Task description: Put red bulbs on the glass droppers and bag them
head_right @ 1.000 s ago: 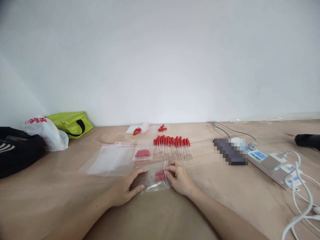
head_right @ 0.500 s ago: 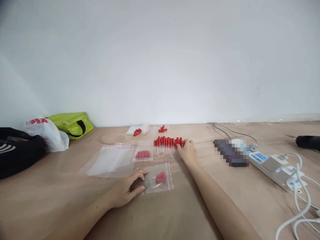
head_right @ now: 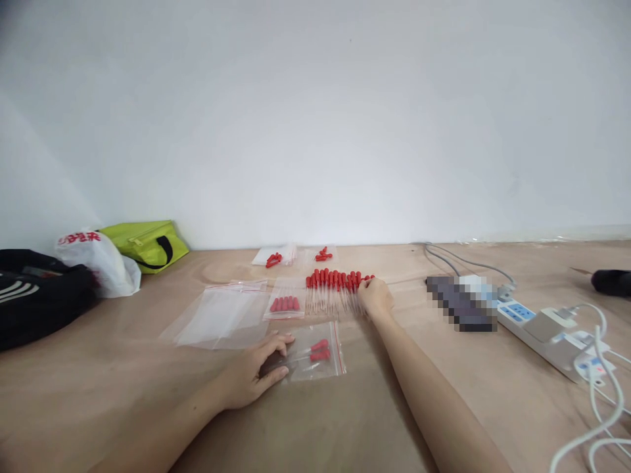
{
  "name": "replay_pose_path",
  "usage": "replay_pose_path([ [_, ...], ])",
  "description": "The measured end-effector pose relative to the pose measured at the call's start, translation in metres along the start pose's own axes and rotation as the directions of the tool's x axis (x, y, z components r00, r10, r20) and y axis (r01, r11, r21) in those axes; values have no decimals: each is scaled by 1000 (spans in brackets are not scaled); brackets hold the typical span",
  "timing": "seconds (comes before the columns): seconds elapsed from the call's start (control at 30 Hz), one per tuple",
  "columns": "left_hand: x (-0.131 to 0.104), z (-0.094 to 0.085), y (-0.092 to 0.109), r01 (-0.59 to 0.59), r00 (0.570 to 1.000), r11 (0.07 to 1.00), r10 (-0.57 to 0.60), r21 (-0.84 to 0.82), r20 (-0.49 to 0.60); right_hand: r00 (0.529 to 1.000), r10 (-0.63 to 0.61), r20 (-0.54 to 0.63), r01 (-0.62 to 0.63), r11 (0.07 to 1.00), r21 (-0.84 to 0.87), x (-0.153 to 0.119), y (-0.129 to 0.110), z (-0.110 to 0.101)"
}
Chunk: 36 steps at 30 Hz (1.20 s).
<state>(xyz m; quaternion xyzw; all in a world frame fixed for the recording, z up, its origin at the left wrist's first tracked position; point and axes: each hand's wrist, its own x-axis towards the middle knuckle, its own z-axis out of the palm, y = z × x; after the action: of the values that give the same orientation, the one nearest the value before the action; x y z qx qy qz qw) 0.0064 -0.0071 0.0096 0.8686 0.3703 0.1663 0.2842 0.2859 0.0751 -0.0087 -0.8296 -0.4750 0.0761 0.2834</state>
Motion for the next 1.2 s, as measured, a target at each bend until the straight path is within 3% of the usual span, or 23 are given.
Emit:
replay_pose_path([
  [0.7,-1,-1,2,-3,1000,1000,3,6,-5,1000,-29,-7,30,994,104,4,-3,9],
  [1.0,0,-2,3,-1,1000,1000,1,30,3,997,-38,-74,58,953,298,-3,-4,15],
  [1.2,-1,-1,1,-11,1000,1000,11,25,2,988,-21,-154,100,847,522,2,-1,10],
])
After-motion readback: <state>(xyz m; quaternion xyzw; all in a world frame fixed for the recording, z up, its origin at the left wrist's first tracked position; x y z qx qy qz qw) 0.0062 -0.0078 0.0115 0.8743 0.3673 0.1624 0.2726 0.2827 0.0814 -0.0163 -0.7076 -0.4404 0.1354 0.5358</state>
